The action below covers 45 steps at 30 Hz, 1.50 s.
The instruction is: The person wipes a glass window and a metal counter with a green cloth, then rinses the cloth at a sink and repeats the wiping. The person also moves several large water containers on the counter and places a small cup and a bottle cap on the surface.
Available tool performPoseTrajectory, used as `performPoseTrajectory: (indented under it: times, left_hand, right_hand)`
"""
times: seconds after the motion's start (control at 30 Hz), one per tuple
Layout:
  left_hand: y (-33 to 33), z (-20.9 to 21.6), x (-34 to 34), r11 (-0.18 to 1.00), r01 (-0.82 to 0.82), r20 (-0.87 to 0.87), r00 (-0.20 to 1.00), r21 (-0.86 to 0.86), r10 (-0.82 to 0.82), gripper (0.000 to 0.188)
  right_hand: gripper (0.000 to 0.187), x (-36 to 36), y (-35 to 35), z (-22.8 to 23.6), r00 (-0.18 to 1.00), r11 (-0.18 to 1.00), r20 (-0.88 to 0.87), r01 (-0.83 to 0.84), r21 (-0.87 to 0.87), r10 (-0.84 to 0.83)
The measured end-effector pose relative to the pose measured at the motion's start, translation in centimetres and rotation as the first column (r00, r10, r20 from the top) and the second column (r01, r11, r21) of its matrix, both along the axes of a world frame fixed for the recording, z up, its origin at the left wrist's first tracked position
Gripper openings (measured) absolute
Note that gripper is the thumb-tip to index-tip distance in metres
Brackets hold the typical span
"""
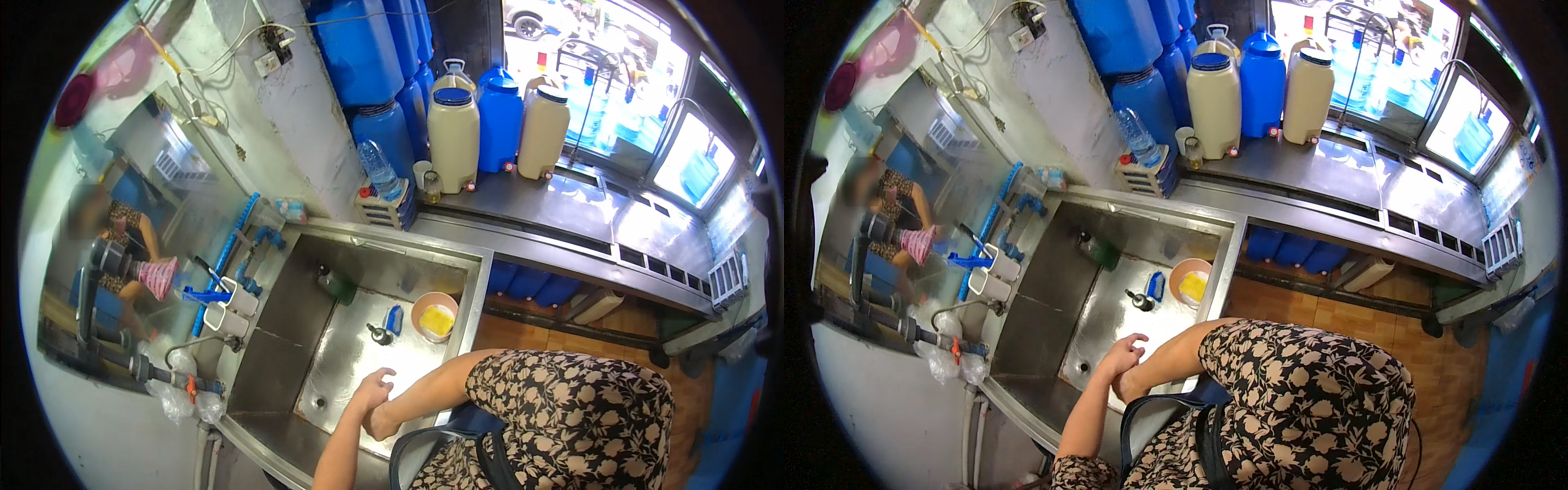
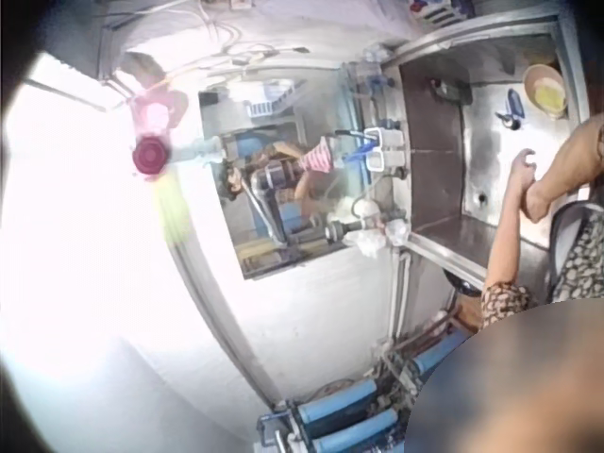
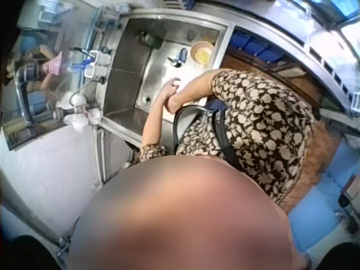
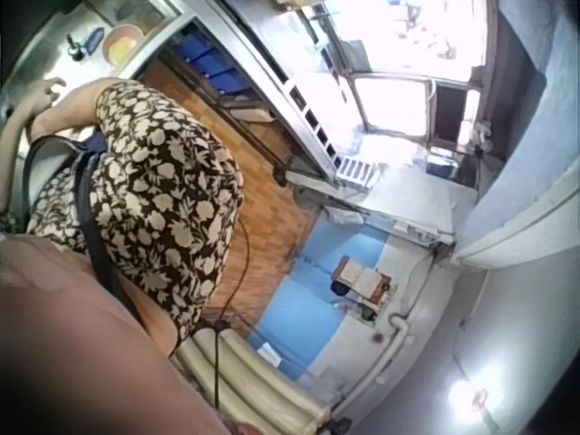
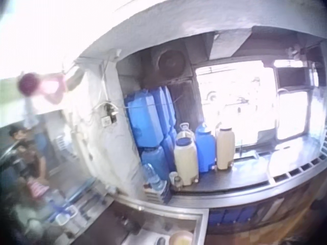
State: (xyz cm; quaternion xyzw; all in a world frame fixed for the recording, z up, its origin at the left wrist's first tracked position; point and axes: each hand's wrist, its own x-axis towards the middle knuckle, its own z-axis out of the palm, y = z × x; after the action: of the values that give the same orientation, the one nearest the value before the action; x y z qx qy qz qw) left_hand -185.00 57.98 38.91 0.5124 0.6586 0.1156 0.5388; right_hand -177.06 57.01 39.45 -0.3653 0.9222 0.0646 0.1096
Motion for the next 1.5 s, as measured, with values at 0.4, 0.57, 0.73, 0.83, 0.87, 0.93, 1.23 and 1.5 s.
performPoseTrajectory:
  times: [0.4, 0.57, 0.73, 0.83, 0.87, 0.93, 1.23, 1.5]
  left_hand:
    - [-3.8, 9.2, 0.5, 0.758, -0.632, 0.951, 0.106, -0.161, 0.29, 0.046]
    - [2.1, 17.0, 8.0, 0.48, -0.271, 0.109, 0.935, 0.834, 0.338, 0.026]
    - [7.2, 20.5, 16.7, 0.33, -0.054, 0.044, 0.998, 0.942, 0.038, 0.027]
    - [10.2, 20.6, 24.0, 0.433, -0.102, 0.211, 0.954, 0.895, -0.213, 0.028]
    - [11.1, 20.6, 26.5, 0.409, -0.081, 0.194, 0.95, 0.909, -0.244, 0.029]
    - [13.0, 20.5, 31.4, 0.365, -0.039, 0.154, 0.944, 0.93, -0.292, 0.029]
    - [19.4, 17.1, 51.2, 0.646, 0.355, -0.092, 0.91, 0.675, -0.404, 0.04]
    - [24.0, 15.8, 62.0, 0.714, 0.575, 0.258, 0.677, 0.401, -0.69, 0.047]
  right_hand:
    - [0.019, 5.6, 8.1, 8.9, 0.421, -0.424, 0.335, -0.137, -0.895, -0.843]
    - [0.026, 14.3, 14.4, 12.9, 0.424, -0.656, 0.595, 0.004, -0.755, -0.683]
    - [0.041, 28.5, 17.2, 14.4, 0.513, -0.409, 0.581, 0.416, -0.812, -0.632]
    - [0.054, 37.0, 16.9, 15.1, 0.522, -0.525, 0.588, 0.282, -0.803, -0.619]
    - [0.064, 39.5, 16.6, 15.3, 0.512, -0.575, 0.584, 0.199, -0.794, -0.63]
    - [0.066, 44.6, 16.3, 16.1, 0.295, -0.586, 0.625, 0.217, -0.781, -0.723]
    - [0.041, 63.5, 17.7, 18.6, -0.408, -0.104, -0.22, 0.638, -0.763, -0.886]
    - [0.017, 71.5, 20.5, 19.3, -0.612, -0.113, -0.131, 0.343, -0.932, -0.78]
